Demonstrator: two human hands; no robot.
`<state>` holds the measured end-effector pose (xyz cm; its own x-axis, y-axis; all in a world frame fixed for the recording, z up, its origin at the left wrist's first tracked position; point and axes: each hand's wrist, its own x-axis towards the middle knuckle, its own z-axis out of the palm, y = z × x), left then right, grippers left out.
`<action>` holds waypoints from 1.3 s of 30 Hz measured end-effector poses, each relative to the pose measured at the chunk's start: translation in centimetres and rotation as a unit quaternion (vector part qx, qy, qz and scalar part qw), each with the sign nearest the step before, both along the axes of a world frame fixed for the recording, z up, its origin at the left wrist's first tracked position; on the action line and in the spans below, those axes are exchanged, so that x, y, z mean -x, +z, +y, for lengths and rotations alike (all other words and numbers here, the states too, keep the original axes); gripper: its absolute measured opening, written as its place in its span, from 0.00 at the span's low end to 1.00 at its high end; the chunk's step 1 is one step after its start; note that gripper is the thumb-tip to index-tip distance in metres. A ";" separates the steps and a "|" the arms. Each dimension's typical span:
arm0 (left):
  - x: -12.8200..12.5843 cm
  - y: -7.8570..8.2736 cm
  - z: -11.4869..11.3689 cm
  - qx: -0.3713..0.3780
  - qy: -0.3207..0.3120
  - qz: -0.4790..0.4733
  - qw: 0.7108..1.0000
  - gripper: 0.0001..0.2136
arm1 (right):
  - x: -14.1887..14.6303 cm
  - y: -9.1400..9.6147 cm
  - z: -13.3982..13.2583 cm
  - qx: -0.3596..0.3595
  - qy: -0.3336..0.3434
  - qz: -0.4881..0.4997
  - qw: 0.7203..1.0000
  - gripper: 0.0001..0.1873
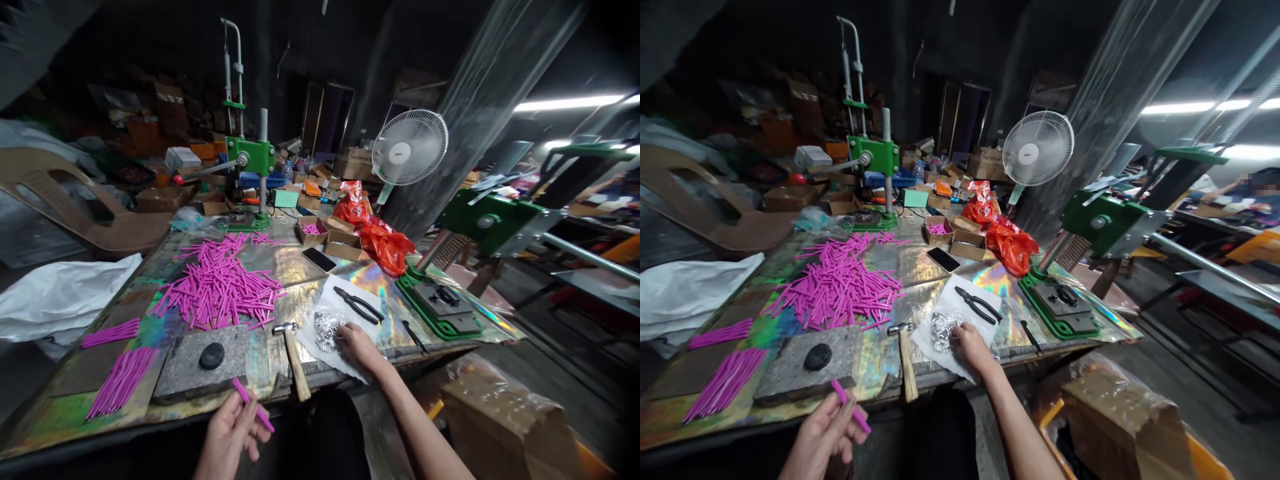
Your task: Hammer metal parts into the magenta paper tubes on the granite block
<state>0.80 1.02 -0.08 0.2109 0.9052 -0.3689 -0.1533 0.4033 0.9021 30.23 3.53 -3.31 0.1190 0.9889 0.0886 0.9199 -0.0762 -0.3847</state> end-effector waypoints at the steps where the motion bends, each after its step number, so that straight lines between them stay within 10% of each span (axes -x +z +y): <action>1: 0.1 0.0 0.0 0.002 -0.001 0.002 1.000 0.21 | 0.0 -0.2 0.0 0.008 0.010 -0.005 1.000 0.07; 15: -0.2 0.5 -0.2 0.032 0.003 -0.010 0.999 0.20 | 0.3 -0.3 -1.1 -0.026 -0.035 0.076 0.996 0.09; 23: -0.4 1.5 -0.1 0.063 -0.019 -0.096 0.993 0.17 | 7.1 3.3 -5.1 -0.085 -0.014 0.260 0.962 0.12; 32: 0.4 1.4 -0.3 0.068 0.012 -0.163 0.984 0.14 | 16.4 3.8 -7.9 -0.015 0.002 0.612 0.791 0.14; 39: 0.5 1.5 -0.6 0.059 0.017 -0.174 0.983 0.14 | 17.5 3.6 -8.1 0.012 0.000 0.656 0.754 0.15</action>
<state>0.34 0.40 1.40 0.3130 0.8697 -0.3816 -0.4601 0.4904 0.7401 12.76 -4.58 0.33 0.0888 0.9885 -0.1228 -0.2527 -0.0969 -0.9627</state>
